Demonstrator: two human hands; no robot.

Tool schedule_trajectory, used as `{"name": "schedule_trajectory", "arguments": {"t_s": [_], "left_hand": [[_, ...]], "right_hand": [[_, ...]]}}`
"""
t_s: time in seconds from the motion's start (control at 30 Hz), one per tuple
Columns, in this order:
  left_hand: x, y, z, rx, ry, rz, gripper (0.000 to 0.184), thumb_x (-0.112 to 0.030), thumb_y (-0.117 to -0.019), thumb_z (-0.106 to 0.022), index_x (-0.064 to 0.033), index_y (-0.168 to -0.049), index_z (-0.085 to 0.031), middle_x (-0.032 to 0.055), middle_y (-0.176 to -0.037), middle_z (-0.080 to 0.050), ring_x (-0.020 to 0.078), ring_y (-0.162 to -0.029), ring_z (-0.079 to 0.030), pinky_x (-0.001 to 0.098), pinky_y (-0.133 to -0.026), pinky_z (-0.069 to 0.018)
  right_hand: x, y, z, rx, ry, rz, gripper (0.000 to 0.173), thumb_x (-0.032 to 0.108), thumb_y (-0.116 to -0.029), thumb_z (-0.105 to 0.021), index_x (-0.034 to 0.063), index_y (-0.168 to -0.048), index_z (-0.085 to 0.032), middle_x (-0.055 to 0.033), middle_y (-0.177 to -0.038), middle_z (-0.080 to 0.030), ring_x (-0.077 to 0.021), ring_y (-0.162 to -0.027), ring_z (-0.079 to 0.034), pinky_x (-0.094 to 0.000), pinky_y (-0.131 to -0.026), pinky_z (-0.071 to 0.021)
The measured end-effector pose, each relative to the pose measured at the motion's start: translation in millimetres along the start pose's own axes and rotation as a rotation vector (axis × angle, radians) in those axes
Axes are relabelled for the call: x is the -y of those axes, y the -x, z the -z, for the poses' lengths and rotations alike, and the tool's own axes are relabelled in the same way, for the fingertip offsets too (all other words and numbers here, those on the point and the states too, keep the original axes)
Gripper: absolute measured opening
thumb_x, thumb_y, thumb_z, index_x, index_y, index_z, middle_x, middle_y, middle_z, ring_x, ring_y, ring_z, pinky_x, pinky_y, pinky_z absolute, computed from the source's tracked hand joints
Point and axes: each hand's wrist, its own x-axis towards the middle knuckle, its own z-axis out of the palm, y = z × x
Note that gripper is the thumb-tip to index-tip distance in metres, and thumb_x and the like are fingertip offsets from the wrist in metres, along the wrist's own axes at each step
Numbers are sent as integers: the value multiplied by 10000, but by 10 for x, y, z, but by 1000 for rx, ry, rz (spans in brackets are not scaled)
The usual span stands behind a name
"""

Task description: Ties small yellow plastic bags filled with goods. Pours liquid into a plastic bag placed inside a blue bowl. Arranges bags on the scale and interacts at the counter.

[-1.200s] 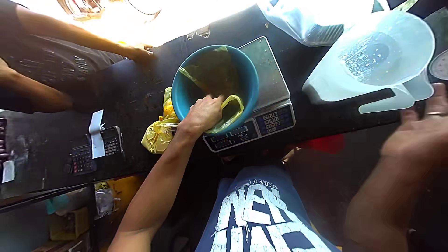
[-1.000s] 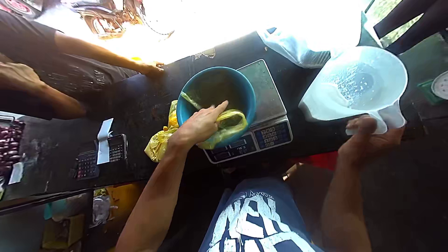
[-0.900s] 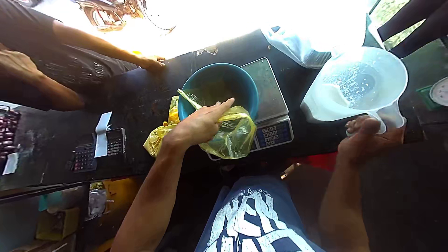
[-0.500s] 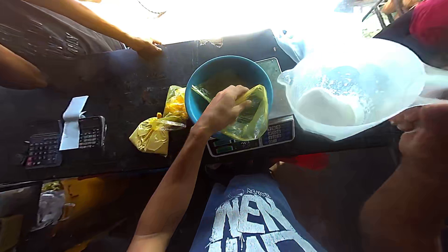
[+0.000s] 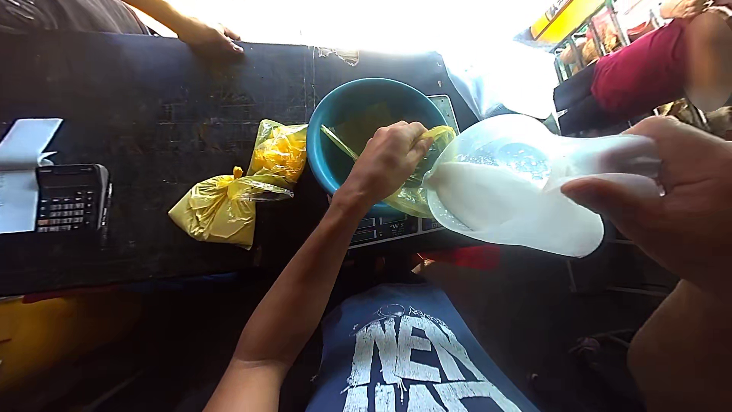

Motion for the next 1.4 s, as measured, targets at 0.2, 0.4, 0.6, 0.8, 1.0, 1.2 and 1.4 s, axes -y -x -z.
{"name": "schedule_trajectory", "arguments": {"t_s": [0.2,0.4,0.6,0.8,1.0,1.2,1.4], "left_hand": [[5,26,-33,53,-18,56,315,-316,-1095,-465,-127,-1013,-703,15,-827,-641,135,-748,-618,366,-680,-500],[50,60,-76,34,-1,80,315,-319,-1098,-454,-136,-1008,-694,9,-780,-625,138,-710,-609,369,-644,-491],[67,65,-78,29,15,94,321,-320,-1101,-446,-139,-1016,-697,4,-771,-614,131,-705,-601,362,-642,-481],[118,88,-57,7,55,89,332,-304,-1102,-444,-123,-945,-675,5,-736,-586,129,-671,-580,356,-615,-463],[179,99,-25,7,59,64,331,-293,-1099,-452,-114,-914,-660,6,-694,-542,132,-622,-534,345,-578,-425],[211,106,-4,25,44,69,342,-306,-1100,-455,-113,-887,-640,11,-689,-532,137,-619,-530,348,-573,-422],[182,102,-8,33,9,81,328,-313,-1100,-453,-124,-937,-667,4,-706,-550,133,-632,-543,348,-584,-434]], "right_hand": [[105,-50,-74,35,88,45,590,714,-899,-587,137,-1011,-633,-2,-694,-563,-114,-578,-547,-364,-502,-421],[44,-111,-105,65,103,51,616,746,-885,-577,146,-1018,-617,-5,-683,-535,-130,-563,-528,-375,-487,-403],[-8,-168,-126,54,97,54,600,744,-881,-587,165,-1037,-617,-7,-722,-561,-126,-594,-552,-378,-506,-423],[117,-235,-141,64,102,12,619,764,-881,-563,170,-1044,-617,-7,-693,-554,-129,-544,-531,-374,-476,-409],[144,-267,-212,73,97,29,647,781,-874,-551,159,-1032,-621,-11,-692,-558,-139,-560,-540,-387,-490,-414],[126,-259,-193,77,96,23,652,777,-877,-554,160,-1072,-633,-24,-715,-583,-142,-557,-558,-391,-486,-434],[64,-205,-216,55,116,33,676,795,-872,-534,140,-1023,-610,-23,-682,-540,-148,-557,-530,-391,-494,-399]]}}
